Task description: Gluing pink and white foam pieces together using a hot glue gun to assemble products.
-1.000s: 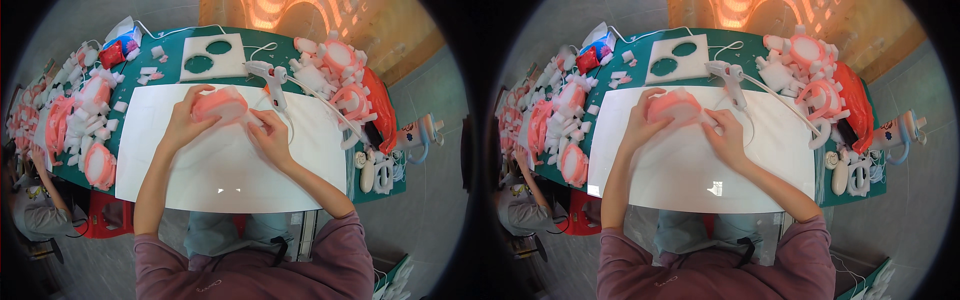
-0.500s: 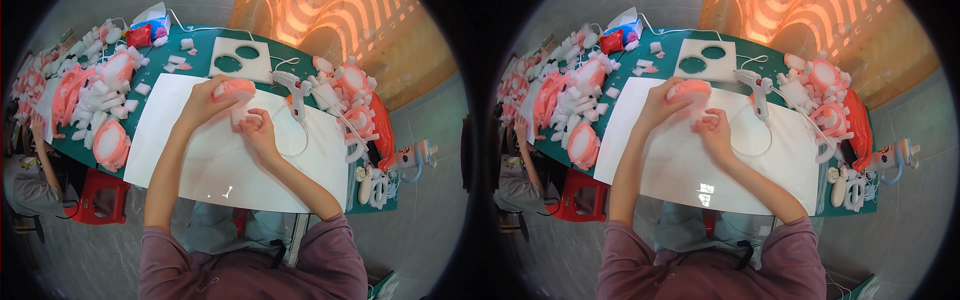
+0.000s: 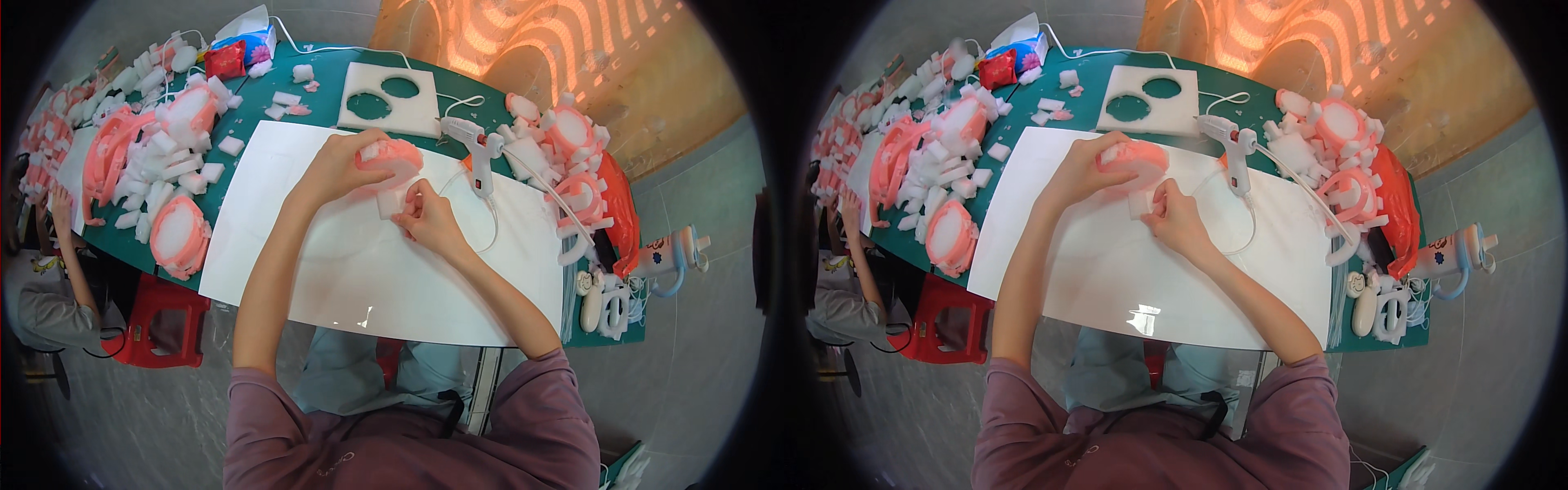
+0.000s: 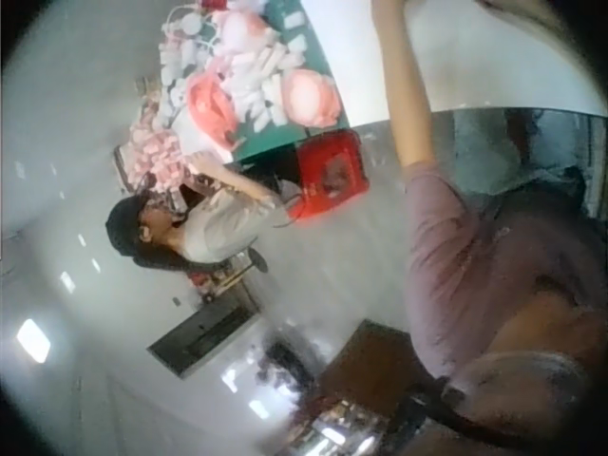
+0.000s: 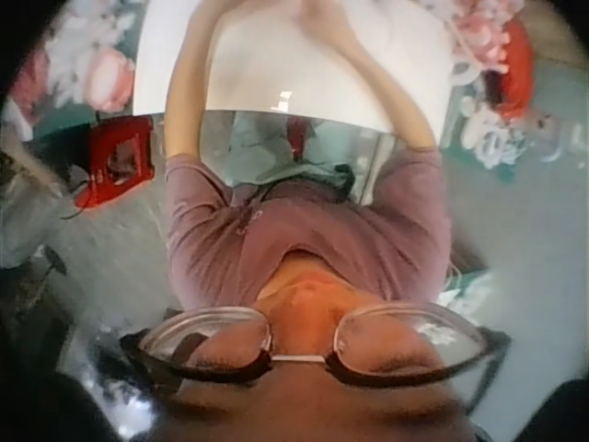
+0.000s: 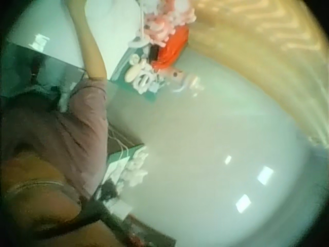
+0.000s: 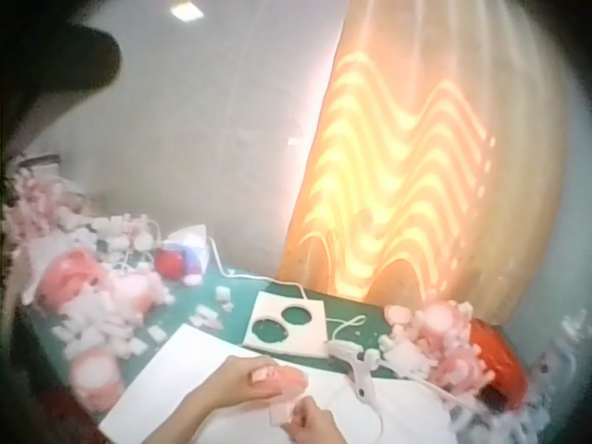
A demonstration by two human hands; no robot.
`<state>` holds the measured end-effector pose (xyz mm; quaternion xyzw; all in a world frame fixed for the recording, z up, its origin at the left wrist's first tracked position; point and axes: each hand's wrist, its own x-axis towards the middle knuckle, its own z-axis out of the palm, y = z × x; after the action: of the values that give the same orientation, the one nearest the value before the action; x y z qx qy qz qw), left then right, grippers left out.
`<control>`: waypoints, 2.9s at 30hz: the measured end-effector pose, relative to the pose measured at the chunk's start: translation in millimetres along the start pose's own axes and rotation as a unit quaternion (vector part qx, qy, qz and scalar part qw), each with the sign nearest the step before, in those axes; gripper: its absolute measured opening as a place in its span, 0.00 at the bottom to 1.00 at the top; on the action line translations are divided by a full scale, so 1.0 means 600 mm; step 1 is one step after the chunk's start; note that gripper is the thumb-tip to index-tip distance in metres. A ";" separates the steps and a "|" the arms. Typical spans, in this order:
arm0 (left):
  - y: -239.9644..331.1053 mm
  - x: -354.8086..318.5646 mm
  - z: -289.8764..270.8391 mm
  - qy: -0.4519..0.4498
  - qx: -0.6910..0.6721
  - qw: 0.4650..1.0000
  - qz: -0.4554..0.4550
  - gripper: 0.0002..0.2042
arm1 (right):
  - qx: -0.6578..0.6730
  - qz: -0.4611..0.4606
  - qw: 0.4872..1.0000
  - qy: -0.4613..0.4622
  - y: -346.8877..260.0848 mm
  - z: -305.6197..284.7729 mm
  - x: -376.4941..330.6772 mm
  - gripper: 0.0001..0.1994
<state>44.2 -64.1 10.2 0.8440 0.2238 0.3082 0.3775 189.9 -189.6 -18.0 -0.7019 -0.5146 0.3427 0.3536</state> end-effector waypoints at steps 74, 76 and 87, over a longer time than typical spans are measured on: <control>-0.013 0.005 -0.017 0.158 -0.517 0.841 0.022 0.27 | -0.111 -0.246 0.962 0.052 -0.069 -0.102 0.054 0.12; -0.018 0.007 -0.012 0.176 -0.375 0.908 0.071 0.22 | -0.118 -0.260 0.956 0.060 -0.065 -0.101 0.057 0.12; -0.017 0.002 -0.006 0.255 -0.277 0.927 0.010 0.15 | -0.119 -0.252 0.959 0.049 -0.064 -0.103 0.058 0.12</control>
<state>41.1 -55.4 4.2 0.6015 0.2098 0.5661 0.5232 231.9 -156.3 42.2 -0.6023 -0.6940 0.1435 0.3674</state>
